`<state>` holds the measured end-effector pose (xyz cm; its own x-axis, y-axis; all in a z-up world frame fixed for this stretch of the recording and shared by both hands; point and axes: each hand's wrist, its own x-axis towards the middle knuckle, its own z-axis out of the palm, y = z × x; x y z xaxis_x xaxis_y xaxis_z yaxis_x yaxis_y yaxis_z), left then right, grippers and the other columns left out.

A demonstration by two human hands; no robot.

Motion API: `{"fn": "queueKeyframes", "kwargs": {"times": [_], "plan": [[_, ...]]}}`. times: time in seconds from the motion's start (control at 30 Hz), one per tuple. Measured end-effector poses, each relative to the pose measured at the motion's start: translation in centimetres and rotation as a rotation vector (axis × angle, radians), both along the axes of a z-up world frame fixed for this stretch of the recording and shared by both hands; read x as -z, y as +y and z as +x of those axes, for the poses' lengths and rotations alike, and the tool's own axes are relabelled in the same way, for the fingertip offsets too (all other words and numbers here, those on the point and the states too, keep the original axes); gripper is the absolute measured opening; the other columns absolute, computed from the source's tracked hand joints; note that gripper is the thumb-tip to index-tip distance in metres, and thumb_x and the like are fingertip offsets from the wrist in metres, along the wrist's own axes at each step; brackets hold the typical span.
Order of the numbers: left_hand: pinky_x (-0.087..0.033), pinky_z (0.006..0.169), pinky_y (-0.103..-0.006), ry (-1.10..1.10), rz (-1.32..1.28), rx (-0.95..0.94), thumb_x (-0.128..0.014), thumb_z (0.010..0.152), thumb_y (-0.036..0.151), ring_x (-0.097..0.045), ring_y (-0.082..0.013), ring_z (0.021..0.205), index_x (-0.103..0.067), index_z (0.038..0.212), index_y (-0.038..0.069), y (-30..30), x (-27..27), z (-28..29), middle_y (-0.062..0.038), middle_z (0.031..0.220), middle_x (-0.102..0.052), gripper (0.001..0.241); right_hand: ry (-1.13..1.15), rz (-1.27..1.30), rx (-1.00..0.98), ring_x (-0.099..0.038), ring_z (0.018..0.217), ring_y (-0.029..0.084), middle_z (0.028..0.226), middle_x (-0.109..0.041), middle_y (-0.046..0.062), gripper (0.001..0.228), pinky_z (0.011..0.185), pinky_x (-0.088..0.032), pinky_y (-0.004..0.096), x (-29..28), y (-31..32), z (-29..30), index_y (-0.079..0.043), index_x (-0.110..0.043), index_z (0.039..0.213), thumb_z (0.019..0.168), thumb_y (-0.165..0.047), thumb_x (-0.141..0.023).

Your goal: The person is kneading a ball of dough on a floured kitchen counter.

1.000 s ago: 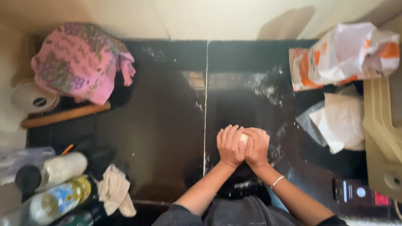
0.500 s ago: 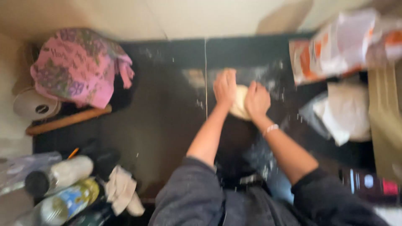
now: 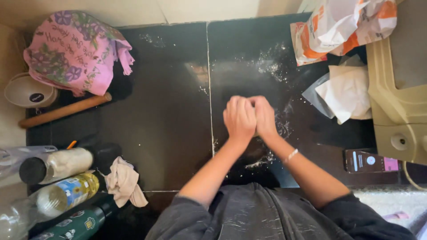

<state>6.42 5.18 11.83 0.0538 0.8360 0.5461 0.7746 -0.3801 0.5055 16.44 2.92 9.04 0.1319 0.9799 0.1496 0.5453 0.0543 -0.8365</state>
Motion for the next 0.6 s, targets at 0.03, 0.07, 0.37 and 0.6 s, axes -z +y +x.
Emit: {"fn": "queueKeyframes", "kwargs": {"times": [0.03,0.07,0.37,0.6], "plan": [[-0.044,0.064,-0.0398,-0.002,0.001,-0.008,-0.043,0.105,0.027,-0.059,-0.0268,0.080,-0.056,0.087,0.017,-1.4,-0.3,-0.4,-0.001,0.090,-0.054,0.023,-0.002,0.001,-0.008,-0.060,0.112,0.044,0.107,-0.064,0.021,0.044,0.097,-0.046,0.052,-1.5,-1.2,-0.5,-0.007,-0.065,0.119,0.112,-0.034,-0.030],[-0.045,0.071,-0.0419,-0.058,-0.044,0.053,-0.041,0.106,0.026,-0.061,-0.0317,0.090,-0.059,0.102,0.012,-2.7,-0.6,-0.8,-0.008,0.101,-0.058,0.023,-0.050,0.122,-0.040,-0.057,0.113,0.045,0.112,-0.061,0.024,0.042,0.099,-0.043,0.051,-3.0,-2.3,-1.0,-0.003,-0.062,0.123,0.113,-0.027,-0.028],[-0.046,0.095,-0.0438,-0.022,0.060,0.173,-0.023,0.105,0.035,-0.066,-0.0294,0.106,-0.064,0.126,0.006,-0.7,7.1,-0.5,-0.012,0.117,-0.066,0.055,-0.364,0.365,-0.067,-0.061,0.116,0.032,0.126,-0.064,0.013,0.060,0.100,-0.045,0.045,5.5,-0.8,1.9,-0.008,-0.061,0.136,0.108,-0.044,-0.023],[-0.055,0.054,-0.0496,0.073,-0.430,0.095,-0.047,0.099,0.047,-0.073,-0.0386,0.061,-0.055,0.065,0.015,8.0,8.6,1.3,-0.012,0.057,-0.066,0.047,-0.540,0.035,0.214,-0.062,0.076,0.047,0.079,-0.062,0.024,0.038,0.073,-0.047,0.059,9.3,6.0,3.0,-0.003,-0.064,0.090,0.108,-0.029,-0.043]]}}
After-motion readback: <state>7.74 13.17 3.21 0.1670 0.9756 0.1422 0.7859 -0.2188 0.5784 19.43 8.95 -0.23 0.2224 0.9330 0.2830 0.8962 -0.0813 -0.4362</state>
